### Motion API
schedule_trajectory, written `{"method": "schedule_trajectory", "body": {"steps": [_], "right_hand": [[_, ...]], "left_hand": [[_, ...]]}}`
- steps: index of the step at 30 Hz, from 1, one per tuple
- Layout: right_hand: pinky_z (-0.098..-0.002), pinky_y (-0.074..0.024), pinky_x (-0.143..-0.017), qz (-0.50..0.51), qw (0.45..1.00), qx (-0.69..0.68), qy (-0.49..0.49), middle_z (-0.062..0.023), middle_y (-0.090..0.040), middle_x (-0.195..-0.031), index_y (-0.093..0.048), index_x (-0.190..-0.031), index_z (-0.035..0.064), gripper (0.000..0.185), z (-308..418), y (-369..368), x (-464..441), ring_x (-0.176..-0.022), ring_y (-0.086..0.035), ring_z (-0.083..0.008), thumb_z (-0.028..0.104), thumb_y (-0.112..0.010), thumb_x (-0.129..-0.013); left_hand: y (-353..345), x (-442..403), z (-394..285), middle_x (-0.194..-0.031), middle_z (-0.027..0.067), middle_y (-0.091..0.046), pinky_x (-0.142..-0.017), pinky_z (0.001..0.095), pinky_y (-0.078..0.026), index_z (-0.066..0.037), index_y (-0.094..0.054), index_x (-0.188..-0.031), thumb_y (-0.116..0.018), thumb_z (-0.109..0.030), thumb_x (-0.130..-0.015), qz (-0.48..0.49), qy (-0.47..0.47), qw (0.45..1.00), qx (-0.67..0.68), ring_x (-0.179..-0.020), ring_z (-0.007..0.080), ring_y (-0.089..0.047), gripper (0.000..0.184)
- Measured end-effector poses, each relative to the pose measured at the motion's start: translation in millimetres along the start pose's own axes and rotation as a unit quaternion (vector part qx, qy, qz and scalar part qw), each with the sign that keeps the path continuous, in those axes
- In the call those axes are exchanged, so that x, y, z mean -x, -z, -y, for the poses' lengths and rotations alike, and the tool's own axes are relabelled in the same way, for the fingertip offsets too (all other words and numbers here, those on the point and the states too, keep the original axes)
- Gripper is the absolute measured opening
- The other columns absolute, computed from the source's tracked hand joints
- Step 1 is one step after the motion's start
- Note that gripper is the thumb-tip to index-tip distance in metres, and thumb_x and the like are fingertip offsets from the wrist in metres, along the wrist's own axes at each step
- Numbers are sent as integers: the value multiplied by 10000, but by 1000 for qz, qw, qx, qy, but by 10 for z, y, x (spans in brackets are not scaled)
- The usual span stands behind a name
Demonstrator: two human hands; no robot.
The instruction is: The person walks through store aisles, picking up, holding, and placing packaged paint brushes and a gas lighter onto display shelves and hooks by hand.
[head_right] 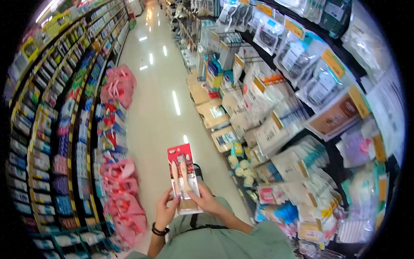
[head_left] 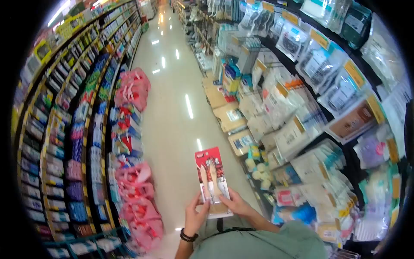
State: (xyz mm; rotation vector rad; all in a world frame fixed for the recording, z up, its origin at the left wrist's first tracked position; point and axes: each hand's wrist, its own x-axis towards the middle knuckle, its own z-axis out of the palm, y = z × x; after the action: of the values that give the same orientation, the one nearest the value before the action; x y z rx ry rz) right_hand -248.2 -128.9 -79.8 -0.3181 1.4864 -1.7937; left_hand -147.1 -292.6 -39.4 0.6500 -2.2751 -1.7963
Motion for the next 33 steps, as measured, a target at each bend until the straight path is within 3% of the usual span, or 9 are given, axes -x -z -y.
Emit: {"method": "schedule_trajectory", "body": {"steps": [3,11,17,27,30,33], "right_hand": [[-294,-487,-922,26,997,-68,-8,-53,-614,-1199,-521,-1311,0,349,298,34,-793,-1076,-578,-116,136,-581,-995],[-271,-499,-875,60,998,-6,-5,-39,-641,-1151,-549,-1298,-4,343,1288,380,-2862,-1037,-588,-98,142,-592,-990],[-277,-484,-920,85,995,-5,43,-49,-616,-1202,-490,-1358,-13,398,1845,397,-4154,-1078,-567,-100,132,-576,-997],[-292,-474,-949,44,999,16,-23,-49,-602,-1240,-469,-1375,8,400,1998,601,-6425,-1119,-560,-112,161,-551,-1015],[-265,-482,-875,60,997,25,-48,-26,-619,-1179,-496,-1363,21,391,2393,631,-7180,-1044,-570,-84,172,-568,-1010],[-284,-491,-889,53,992,61,-101,-30,-618,-1177,-487,-1356,13,387,2877,667,-7908,-1031,-578,-86,168,-569,-1012]], "left_hand": [[136,-734,38,-850,121,-718,-686,283,-517,27,-538,-1348,-670,-174,-926,-5,10,1000,-24,-794,127,-680,486],[470,-2802,-370,-794,102,-698,-656,270,-499,68,-517,-1345,-661,-157,-936,-21,7,999,-27,-732,102,-637,489],[694,-3972,-382,-800,77,-683,-670,253,-492,95,-493,-1353,-663,-128,-942,-36,10,998,42,-734,90,-614,497],[1162,-6328,-168,-759,36,-659,-694,239,-484,54,-509,-1362,-662,-104,-931,-4,51,994,101,-720,50,-573,484],[1395,-7134,-186,-772,42,-671,-719,254,-491,55,-510,-1359,-670,-110,-923,9,47,995,88,-729,64,-589,493],[1640,-7943,-349,-789,48,-680,-740,271,-499,58,-510,-1357,-674,-119,-919,1,16,997,76,-740,87,-605,500]]}}
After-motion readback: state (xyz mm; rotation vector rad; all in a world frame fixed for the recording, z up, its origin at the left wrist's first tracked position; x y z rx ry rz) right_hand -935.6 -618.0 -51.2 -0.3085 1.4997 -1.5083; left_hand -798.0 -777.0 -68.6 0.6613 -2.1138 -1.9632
